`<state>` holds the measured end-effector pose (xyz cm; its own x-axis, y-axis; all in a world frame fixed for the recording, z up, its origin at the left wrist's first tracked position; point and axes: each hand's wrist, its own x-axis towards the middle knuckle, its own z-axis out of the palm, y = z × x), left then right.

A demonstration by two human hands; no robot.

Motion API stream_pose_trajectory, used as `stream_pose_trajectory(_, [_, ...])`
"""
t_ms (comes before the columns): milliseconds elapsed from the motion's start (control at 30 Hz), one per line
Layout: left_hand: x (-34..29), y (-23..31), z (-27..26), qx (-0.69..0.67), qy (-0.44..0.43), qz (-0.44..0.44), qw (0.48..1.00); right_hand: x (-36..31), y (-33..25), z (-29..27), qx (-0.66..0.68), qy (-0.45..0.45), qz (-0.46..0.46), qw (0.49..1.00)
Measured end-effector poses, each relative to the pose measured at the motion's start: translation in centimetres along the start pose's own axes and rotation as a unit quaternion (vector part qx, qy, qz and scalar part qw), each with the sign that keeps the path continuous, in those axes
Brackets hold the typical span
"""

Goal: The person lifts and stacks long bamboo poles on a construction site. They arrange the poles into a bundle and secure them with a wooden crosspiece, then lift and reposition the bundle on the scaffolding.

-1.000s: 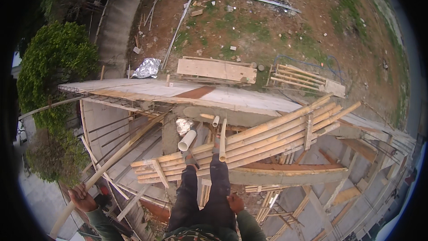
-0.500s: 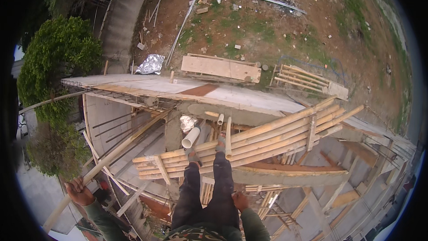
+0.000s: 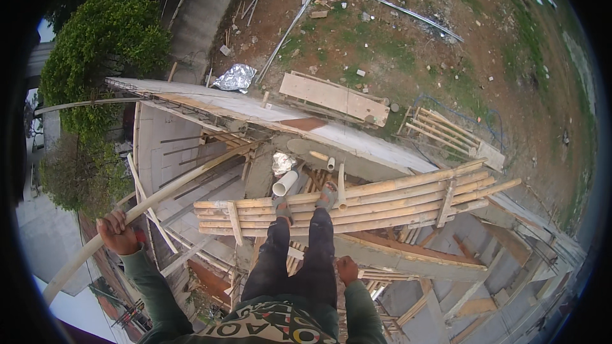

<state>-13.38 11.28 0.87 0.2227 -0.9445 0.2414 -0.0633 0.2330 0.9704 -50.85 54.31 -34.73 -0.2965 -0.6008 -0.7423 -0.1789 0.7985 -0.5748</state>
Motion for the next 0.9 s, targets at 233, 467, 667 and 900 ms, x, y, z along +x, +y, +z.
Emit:
stream_pose_trajectory(233, [-0.6, 3.8, 0.9, 0.007, -0.032, 0.024, 0.999, 1.9, -5.2, -2.3, -0.053, -0.012, -0.06, 0.997])
stream_pose_trajectory(467, [-0.5, 7.3, -3.6, -0.064, 0.074, -0.004, 0.995, 4.6, -8.8, -3.8, -0.073, -0.022, -0.066, 0.995])
stream_pose_trajectory(667, [-0.5, 4.9, -5.4, -0.095, 0.145, -0.03, 0.984, 5.9, -11.7, -3.6, -0.097, -0.058, -0.148, 0.982])
stream_pose_trajectory(900, [1.2, 7.6, -6.7, -0.087, 0.17, 0.026, 0.981, 4.6, -17.3, -3.2, -0.098, -0.081, -0.17, 0.977])
